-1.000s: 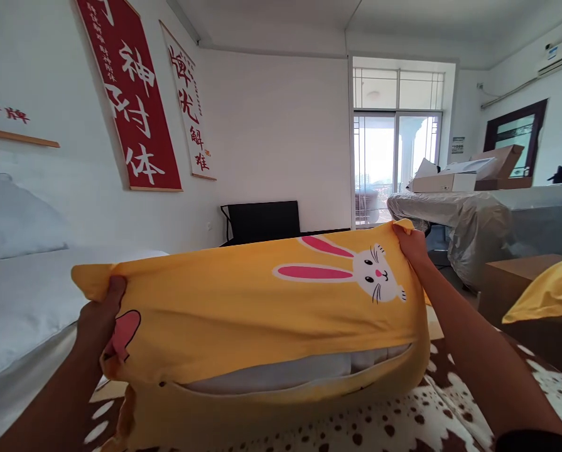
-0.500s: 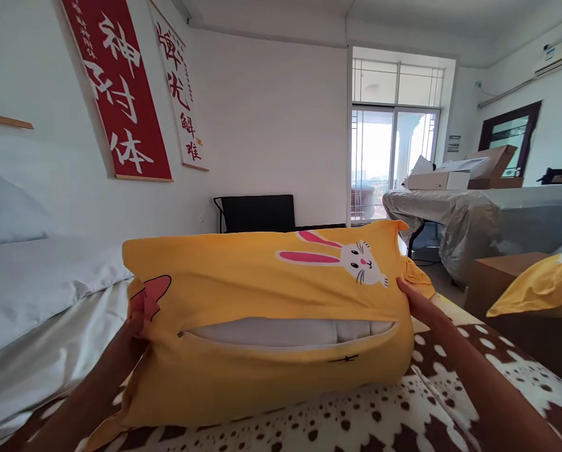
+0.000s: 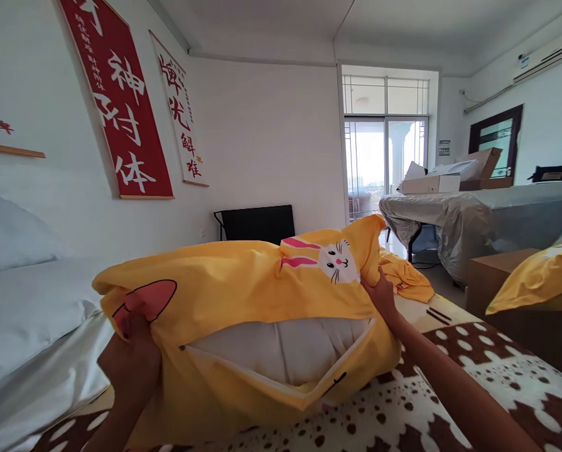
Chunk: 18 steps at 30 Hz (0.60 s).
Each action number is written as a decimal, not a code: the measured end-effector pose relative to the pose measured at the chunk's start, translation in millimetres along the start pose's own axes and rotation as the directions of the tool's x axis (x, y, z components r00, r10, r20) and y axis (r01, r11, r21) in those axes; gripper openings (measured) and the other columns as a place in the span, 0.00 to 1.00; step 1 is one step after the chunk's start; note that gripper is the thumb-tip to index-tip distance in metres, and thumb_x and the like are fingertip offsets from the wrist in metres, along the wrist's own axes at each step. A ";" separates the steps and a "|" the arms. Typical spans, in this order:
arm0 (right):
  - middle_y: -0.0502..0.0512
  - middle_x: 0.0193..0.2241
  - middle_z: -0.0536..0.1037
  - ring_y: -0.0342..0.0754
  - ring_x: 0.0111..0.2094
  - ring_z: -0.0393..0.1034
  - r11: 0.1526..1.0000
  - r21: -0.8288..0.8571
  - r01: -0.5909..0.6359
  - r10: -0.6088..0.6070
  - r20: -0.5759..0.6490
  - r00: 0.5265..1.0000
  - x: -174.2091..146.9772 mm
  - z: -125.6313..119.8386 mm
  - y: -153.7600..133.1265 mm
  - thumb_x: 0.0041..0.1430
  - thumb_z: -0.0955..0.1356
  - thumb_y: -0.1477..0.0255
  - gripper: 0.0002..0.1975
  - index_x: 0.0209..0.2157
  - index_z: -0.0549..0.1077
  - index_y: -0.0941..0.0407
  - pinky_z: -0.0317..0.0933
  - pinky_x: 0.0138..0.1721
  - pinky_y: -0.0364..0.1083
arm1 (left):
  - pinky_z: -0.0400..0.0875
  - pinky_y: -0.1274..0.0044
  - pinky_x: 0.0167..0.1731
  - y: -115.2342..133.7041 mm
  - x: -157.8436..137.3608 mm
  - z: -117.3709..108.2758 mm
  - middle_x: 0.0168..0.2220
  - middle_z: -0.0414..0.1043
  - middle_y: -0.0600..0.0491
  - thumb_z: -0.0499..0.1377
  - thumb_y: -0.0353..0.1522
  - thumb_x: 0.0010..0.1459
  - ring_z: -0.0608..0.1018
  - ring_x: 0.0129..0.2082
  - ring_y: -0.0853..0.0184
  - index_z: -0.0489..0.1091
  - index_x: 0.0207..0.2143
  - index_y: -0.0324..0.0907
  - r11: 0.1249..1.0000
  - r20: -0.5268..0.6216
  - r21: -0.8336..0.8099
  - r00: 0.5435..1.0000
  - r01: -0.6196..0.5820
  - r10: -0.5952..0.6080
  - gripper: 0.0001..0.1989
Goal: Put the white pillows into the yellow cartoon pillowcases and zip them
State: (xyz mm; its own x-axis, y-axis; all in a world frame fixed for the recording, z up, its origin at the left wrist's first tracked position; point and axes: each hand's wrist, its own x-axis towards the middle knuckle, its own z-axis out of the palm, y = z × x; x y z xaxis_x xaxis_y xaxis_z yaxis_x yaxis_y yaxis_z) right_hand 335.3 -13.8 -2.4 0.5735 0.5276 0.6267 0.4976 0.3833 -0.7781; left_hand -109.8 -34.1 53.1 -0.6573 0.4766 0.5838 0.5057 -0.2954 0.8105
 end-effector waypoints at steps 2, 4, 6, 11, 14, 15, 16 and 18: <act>0.55 0.24 0.74 0.53 0.28 0.65 0.999 0.013 0.031 -0.031 -0.028 0.999 2.7 -4.8 1.8 0.37 0.69 0.57 0.20 0.32 0.69 0.55 0.58 0.28 0.48 | 0.52 0.77 0.23 20.1 7.2 -14.0 0.18 0.52 0.58 0.47 0.48 0.54 0.59 0.24 0.70 0.56 0.20 0.42 0.999 -0.149 -0.023 0.988 0.025 -0.028 0.21; 0.55 0.23 0.73 0.51 0.27 0.63 0.998 0.042 0.048 -0.046 -0.041 0.998 9.0 -9.5 4.1 0.38 0.69 0.56 0.19 0.28 0.68 0.55 0.56 0.27 0.47 | 0.49 0.78 0.21 39.8 16.9 -27.7 0.18 0.50 0.59 0.45 0.50 0.55 0.54 0.24 0.72 0.54 0.18 0.41 0.992 -0.246 -0.103 0.965 0.071 -0.094 0.23; 0.55 0.24 0.73 0.49 0.28 0.61 0.996 0.070 0.058 -0.055 -0.050 0.997 18.3 -13.0 5.3 0.40 0.67 0.54 0.18 0.25 0.66 0.55 0.56 0.27 0.47 | 0.47 0.78 0.19 54.9 26.3 -37.3 0.18 0.48 0.59 0.46 0.52 0.54 0.51 0.24 0.73 0.53 0.17 0.42 0.976 -0.283 -0.183 0.944 0.120 -0.169 0.25; 0.51 0.24 0.70 0.46 0.28 0.60 0.993 0.120 -0.004 0.006 -0.009 1.000 44.2 -18.1 11.0 0.46 0.66 0.51 0.20 0.30 0.66 0.55 0.54 0.26 0.44 | 0.48 0.78 0.19 59.4 34.5 -34.8 0.18 0.50 0.59 0.46 0.52 0.53 0.51 0.24 0.72 0.53 0.17 0.42 0.960 -0.334 -0.247 0.918 0.133 -0.213 0.24; 0.48 0.18 0.65 0.43 0.22 0.58 0.980 0.147 -0.134 0.114 0.136 0.984 49.5 -23.8 26.7 0.47 0.64 0.48 0.23 0.30 0.67 0.55 0.54 0.23 0.43 | 0.50 0.78 0.20 37.4 28.9 -26.0 0.19 0.52 0.59 0.46 0.51 0.52 0.54 0.25 0.72 0.56 0.18 0.42 0.955 -0.275 -0.236 0.930 0.181 -0.244 0.23; 0.47 0.17 0.64 0.42 0.20 0.57 0.972 0.150 -0.179 0.149 0.192 0.970 48.3 -26.1 33.9 0.47 0.64 0.47 0.24 0.28 0.68 0.56 0.54 0.22 0.43 | 0.51 0.78 0.20 26.8 26.9 -24.2 0.19 0.53 0.59 0.48 0.51 0.50 0.54 0.24 0.72 0.57 0.18 0.42 0.947 -0.236 -0.230 0.931 0.224 -0.278 0.23; 0.47 0.17 0.64 0.42 0.19 0.57 0.964 0.147 -0.220 0.181 0.240 0.954 45.7 -28.4 41.6 0.46 0.64 0.47 0.25 0.28 0.69 0.56 0.55 0.22 0.43 | 0.51 0.78 0.20 15.2 25.7 -23.4 0.19 0.53 0.59 0.49 0.51 0.49 0.55 0.24 0.72 0.57 0.19 0.42 0.935 -0.196 -0.229 0.928 0.272 -0.318 0.22; 0.50 0.19 0.68 0.42 0.20 0.60 0.949 0.126 -0.288 0.244 0.286 0.927 37.7 -30.9 56.1 0.44 0.66 0.47 0.25 0.30 0.71 0.57 0.55 0.22 0.43 | 0.52 0.78 0.19 -8.6 26.1 -24.8 0.19 0.53 0.59 0.51 0.51 0.46 0.56 0.23 0.72 0.59 0.20 0.42 0.914 -0.114 -0.224 0.922 0.339 -0.371 0.21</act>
State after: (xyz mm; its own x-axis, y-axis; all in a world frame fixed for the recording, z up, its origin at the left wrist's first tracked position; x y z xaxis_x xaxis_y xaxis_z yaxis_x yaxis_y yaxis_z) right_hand 404.9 4.1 -21.1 0.4666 0.7991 0.3791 0.2251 0.3072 -0.9246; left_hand -145.2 -39.7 62.5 -0.8572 0.4540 0.2432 0.1135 -0.2939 0.9491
